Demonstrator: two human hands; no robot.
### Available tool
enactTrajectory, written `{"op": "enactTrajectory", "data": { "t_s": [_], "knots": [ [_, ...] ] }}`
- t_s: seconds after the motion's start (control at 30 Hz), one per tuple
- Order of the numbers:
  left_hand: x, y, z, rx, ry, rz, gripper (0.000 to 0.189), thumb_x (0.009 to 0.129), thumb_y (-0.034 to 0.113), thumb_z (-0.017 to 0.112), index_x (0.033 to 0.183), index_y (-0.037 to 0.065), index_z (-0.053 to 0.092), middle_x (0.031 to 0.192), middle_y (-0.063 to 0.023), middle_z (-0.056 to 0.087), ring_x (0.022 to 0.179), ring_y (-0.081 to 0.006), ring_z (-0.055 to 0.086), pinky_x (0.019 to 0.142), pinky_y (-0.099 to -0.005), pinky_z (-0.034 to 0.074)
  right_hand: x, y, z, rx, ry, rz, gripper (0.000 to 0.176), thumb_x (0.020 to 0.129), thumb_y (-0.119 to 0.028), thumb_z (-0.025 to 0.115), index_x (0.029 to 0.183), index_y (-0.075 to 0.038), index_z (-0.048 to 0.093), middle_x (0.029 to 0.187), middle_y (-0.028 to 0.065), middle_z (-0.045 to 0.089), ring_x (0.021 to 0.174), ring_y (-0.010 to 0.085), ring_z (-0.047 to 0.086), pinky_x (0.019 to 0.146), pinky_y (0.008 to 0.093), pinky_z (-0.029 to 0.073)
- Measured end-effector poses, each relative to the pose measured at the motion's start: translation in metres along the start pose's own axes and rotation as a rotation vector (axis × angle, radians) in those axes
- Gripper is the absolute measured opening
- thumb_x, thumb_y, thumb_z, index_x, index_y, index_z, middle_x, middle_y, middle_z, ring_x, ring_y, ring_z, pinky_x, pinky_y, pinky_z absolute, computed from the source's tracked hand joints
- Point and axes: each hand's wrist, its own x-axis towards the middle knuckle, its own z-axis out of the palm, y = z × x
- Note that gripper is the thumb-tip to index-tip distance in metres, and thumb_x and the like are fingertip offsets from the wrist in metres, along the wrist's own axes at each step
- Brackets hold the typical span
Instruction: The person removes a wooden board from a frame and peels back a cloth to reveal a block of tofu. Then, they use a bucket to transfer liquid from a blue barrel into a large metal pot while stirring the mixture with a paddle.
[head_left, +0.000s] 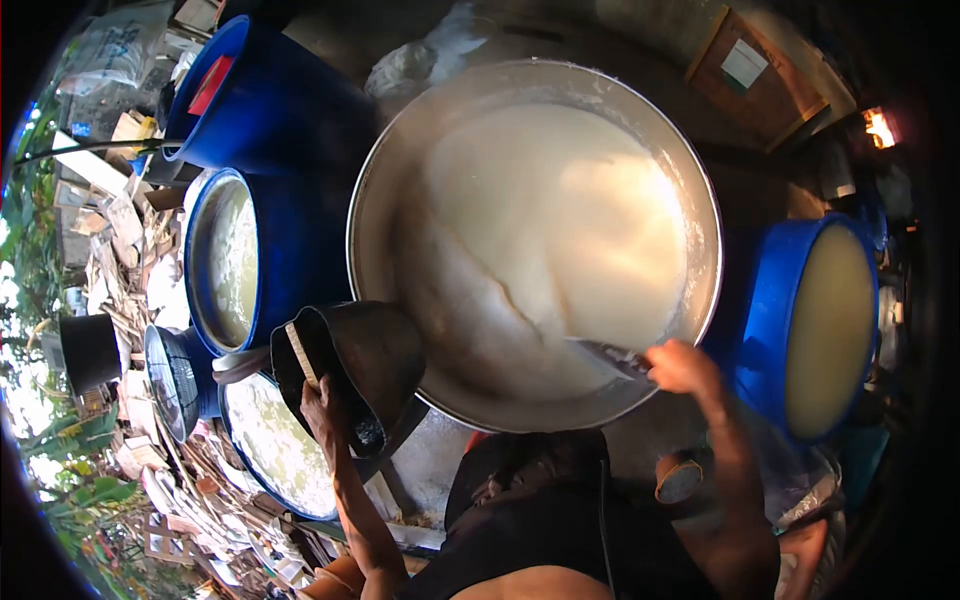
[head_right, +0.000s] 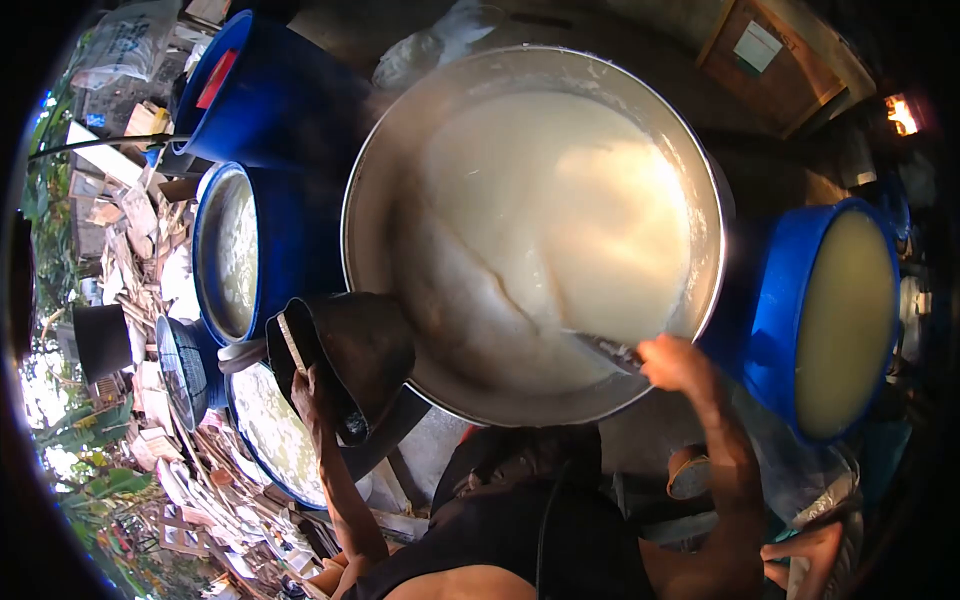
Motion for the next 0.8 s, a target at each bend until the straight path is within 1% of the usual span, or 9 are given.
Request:
{"op": "enactTrajectory", "data": {
  "t_s": [0.07,0.1,0.2,0.27,0.4,0.43,0.53,0.6,0.8],
  "knots": [
    [0.000,-0.002,0.001,0.008,0.001,0.005,0.042,0.093,0.036,0.057,0.095,-0.006,0.060,0.064,-0.0158,0.058,0.055,-0.0236,0.052,0.054,-0.0408,0.041,-0.019,-0.003,-0.059,0.519,-0.134,0.216,0.013,0.086,-0.015,0.064,0.092,-0.005,0.068,0.066,0.0088,0.063,0.053,0.0183,0.062,0.047,0.0329,0.048],
    [0.002,-0.002,0.002,0.013,0.009,0.009,0.042,0.092,0.036,0.057,0.094,-0.006,0.059,0.065,-0.0155,0.058,0.055,-0.0236,0.052,0.054,-0.0406,0.041,-0.024,0.000,-0.068,0.620,-0.012,0.213,0.013,0.088,-0.015,0.062,0.094,-0.004,0.066,0.063,0.0014,0.057,0.047,0.0070,0.052,0.040,0.0256,0.040],
    [0.003,-0.002,0.003,-0.016,-0.013,-0.026,0.041,0.092,0.035,0.056,0.094,-0.006,0.060,0.065,-0.0152,0.059,0.056,-0.0238,0.053,0.054,-0.0405,0.041,0.006,0.003,-0.081,0.668,0.373,0.198,0.015,0.092,-0.018,0.062,0.092,-0.003,0.061,0.061,0.0028,0.057,0.049,0.0089,0.053,0.042,0.0289,0.040],
    [0.004,-0.002,0.003,-0.001,-0.012,-0.007,0.041,0.092,0.035,0.056,0.094,-0.006,0.060,0.065,-0.0153,0.059,0.055,-0.0239,0.053,0.054,-0.0406,0.041,0.055,0.013,-0.084,0.639,0.620,0.209,0.017,0.093,-0.019,0.062,0.092,-0.003,0.059,0.064,0.0095,0.060,0.049,0.0195,0.058,0.047,0.0368,0.043],
    [0.002,0.010,0.002,0.039,0.002,0.028,0.041,0.092,0.034,0.056,0.095,-0.006,0.060,0.065,-0.0160,0.059,0.055,-0.0246,0.054,0.054,-0.0411,0.042,0.178,0.063,-0.091,0.503,0.905,0.084,0.022,0.093,-0.021,0.062,0.102,-0.001,0.059,0.090,0.0261,0.067,0.084,0.0445,0.066,0.069,0.0494,0.049],
    [0.002,0.015,-0.002,0.070,-0.066,-0.068,0.047,0.092,0.039,0.054,0.106,-0.005,0.063,0.078,-0.0158,0.064,0.065,-0.0237,0.058,0.062,-0.0387,0.046,0.203,0.068,-0.095,0.504,0.903,0.080,0.022,0.093,-0.021,0.062,0.102,-0.001,0.059,0.090,0.0261,0.067,0.084,0.0445,0.066,0.069,0.0494,0.049],
    [0.005,0.004,-0.001,0.057,-0.076,-0.069,0.047,0.092,0.039,0.054,0.105,-0.005,0.063,0.076,-0.0158,0.063,0.064,-0.0241,0.057,0.062,-0.0392,0.046,0.244,0.072,-0.092,0.217,0.954,-0.132,0.022,0.093,-0.020,0.063,0.106,-0.002,0.059,0.080,0.0184,0.067,0.073,0.0323,0.066,0.064,0.0424,0.050],
    [0.004,0.006,0.001,0.052,-0.039,-0.037,0.043,0.092,0.036,0.055,0.099,-0.006,0.061,0.069,-0.0162,0.060,0.059,-0.0249,0.056,0.058,-0.0404,0.044,0.257,0.059,-0.087,0.342,0.722,-0.042,0.024,0.092,-0.018,0.064,0.106,0.000,0.058,0.092,0.0257,0.066,0.089,0.0404,0.066,0.074,0.0465,0.050],
    [0.004,0.004,0.001,-0.010,-0.021,-0.005,0.043,0.091,0.035,0.057,0.093,-0.007,0.059,0.062,-0.0164,0.057,0.054,-0.0244,0.053,0.054,-0.0416,0.041,0.229,0.044,0.016,0.123,0.609,-0.128,0.030,0.095,-0.023,0.058,0.120,-0.006,0.055,0.088,0.0289,0.066,0.085,0.0484,0.064,0.073,0.0567,0.051]
  ]
}}
